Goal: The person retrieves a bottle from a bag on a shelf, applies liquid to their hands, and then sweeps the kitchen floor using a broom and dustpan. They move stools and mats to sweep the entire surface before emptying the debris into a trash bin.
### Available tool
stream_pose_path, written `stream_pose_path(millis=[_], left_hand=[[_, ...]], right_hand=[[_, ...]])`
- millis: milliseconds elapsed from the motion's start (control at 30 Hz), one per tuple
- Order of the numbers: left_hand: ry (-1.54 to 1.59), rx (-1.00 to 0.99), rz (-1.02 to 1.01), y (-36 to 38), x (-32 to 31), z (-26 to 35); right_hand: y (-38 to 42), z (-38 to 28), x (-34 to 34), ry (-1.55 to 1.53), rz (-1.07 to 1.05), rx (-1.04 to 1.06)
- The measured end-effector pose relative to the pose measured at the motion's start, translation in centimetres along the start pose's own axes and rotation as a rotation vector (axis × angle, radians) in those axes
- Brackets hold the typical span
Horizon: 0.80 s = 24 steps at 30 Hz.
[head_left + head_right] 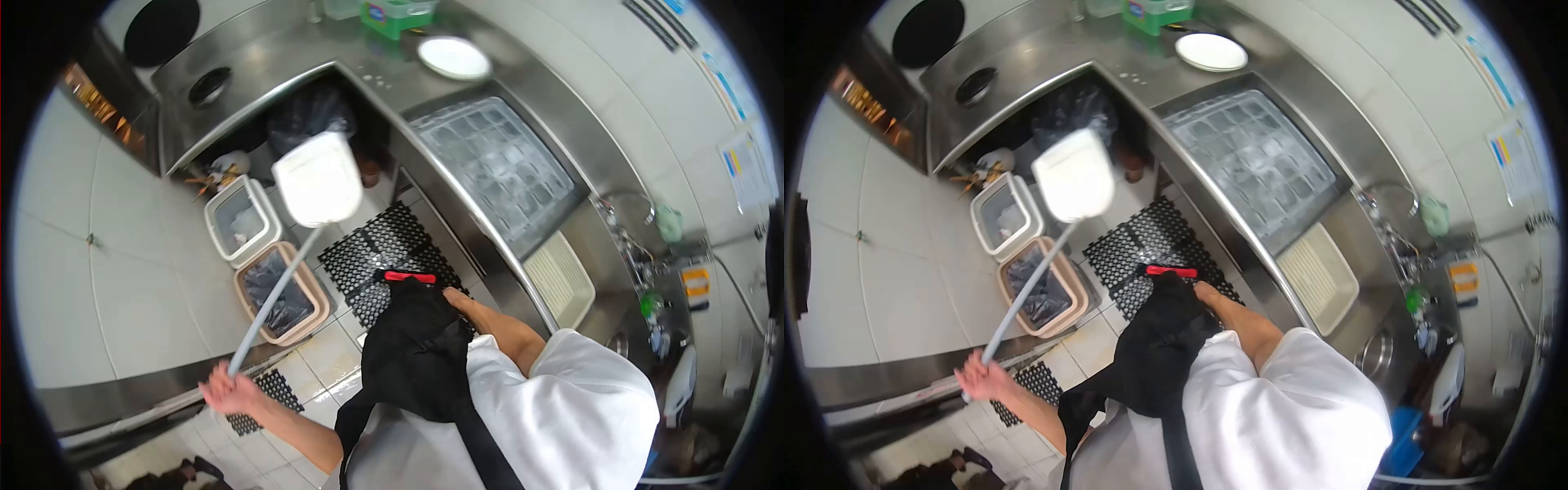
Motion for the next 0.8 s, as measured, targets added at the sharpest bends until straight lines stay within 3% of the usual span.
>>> stream_pose_path(millis=[100,133,167,367,433,467,500,533,600,667,800], left_hand=[[-0.269,0.018,-0.005,-1.2,-8.1,-5.7],[-0.313,0.038,-0.091,-1.9,-9.8,-8.4],[-0.355,0.062,-0.178,-2.5,-11.2,-11.4],[-0.863,0.198,-0.264,-5.6,-16.5,-28.0],[-1.348,0.44,-0.691,-6.9,-18.1,-32.2],[-1.466,0.517,-0.727,-7.0,-18.7,-34.5],[-1.584,0.602,-0.761,-7.0,-18.8,-36.9],[-1.504,0.602,-0.717,-8.0,-17.5,-39.8],[-1.422,0.59,-0.685,-11.4,-14.8,-46.0],[-1.542,0.571,-0.61,-14.7,-12.4,-50.5],[-1.673,0.519,-0.658,-22.3,-11.8,-56.9]], right_hand=[[-0.9,-1.1,1.8,-0.007,-0.088,-0.101],[-1.4,-1.1,2.6,-0.009,-0.103,-0.124],[-1.9,-1.3,3.4,-0.008,-0.119,-0.145],[-6.8,4.2,4.4,-0.067,-0.125,-0.107],[-7.8,6.1,3.8,-0.631,0.049,-0.22],[-6.6,3.0,5.7,-0.638,0.039,-0.296],[-5.2,-0.5,7.8,-0.645,0.031,-0.373],[-3.4,-5.0,10.4,-0.652,0.023,-0.449],[-5.7,-5.8,11.4,-0.657,0.007,-0.426],[-7.2,-3.4,10.8,-0.664,-0.01,-0.407],[-11.4,-1.4,11.2,-0.574,-0.042,-0.394]])
Point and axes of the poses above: each hand's wrist, its own y-axis away from the middle knuckle, its own x-axis out of the back of the hand, z = x × y, the point moved 3 cm from there along -y, towards the middle knuckle, and after that the axes turned 7 degrees about -y, right-handed, at the moved point
